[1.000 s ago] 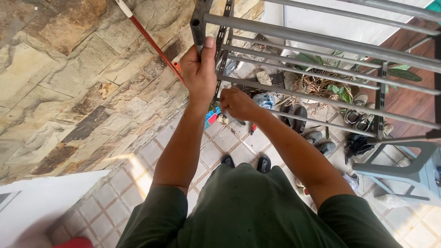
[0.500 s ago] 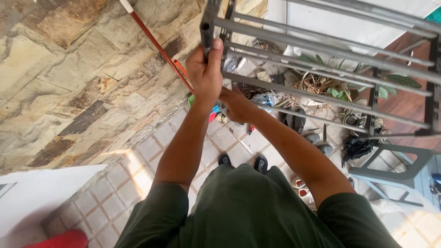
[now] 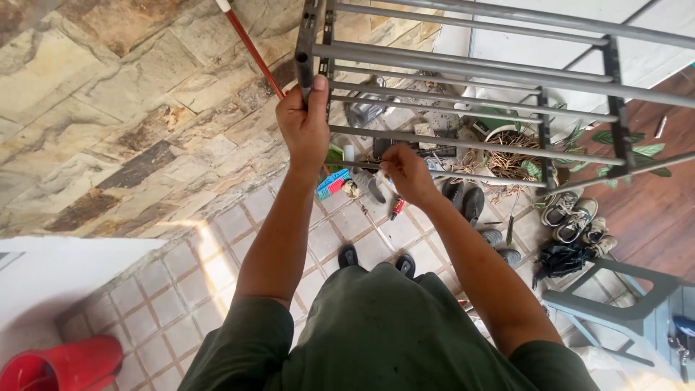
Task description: Cleaning a metal rack with water and organizing various pairs of shoes on the ground.
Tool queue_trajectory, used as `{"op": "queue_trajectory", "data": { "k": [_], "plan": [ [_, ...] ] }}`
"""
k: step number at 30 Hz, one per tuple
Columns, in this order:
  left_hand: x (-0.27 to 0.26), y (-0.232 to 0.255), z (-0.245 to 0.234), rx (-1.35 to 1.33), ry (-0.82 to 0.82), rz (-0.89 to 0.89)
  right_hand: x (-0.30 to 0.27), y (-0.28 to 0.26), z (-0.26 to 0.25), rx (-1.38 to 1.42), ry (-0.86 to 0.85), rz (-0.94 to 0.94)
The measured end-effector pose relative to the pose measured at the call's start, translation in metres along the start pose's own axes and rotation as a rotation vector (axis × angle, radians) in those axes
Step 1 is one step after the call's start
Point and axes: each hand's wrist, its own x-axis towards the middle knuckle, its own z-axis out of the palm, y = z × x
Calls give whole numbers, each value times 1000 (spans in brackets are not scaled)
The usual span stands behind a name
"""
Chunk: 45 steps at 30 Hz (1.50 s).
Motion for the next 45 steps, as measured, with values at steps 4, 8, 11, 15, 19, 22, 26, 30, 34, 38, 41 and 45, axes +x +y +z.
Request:
{"op": "queue_trajectory", "data": {
  "k": [4,8,11,15,19,22,26,30,34,38,41,45],
  "plan": [
    [-18,-16,-11,57,49,-16,-7,22,-12,90,-7,194],
    [-39,-9,-21,157,106,-90,-17,-26,-27,92,-101,100],
    [-65,-12,-39,220,149,-141,-35,5,-40,209,-167,14],
    [-110,-20,-75,305,224,-175,-34,-61,-49,588,-213,100],
    [-164,-13,-120,393,323,-218,-38,-19,-49,423,-219,-176],
    [-213,5,-148,385,394,-283,-26,-53,-28,585,-227,-168],
    [-266,32,-191,433,454,-258,5,-89,28,153,-263,-274],
    [-321,80,-225,524,485,-204,29,-77,116,-134,-394,-498],
    [-392,114,-267,630,578,-212,19,-118,231,-40,-494,-502],
    [-470,151,-308,659,671,-197,-43,-152,332,-98,-599,-628],
    [-531,178,-344,714,782,-193,-115,-166,395,-91,-747,-565],
    [-614,212,-377,816,943,-335,-239,-148,435,-181,-1265,-468]
  ]
}}
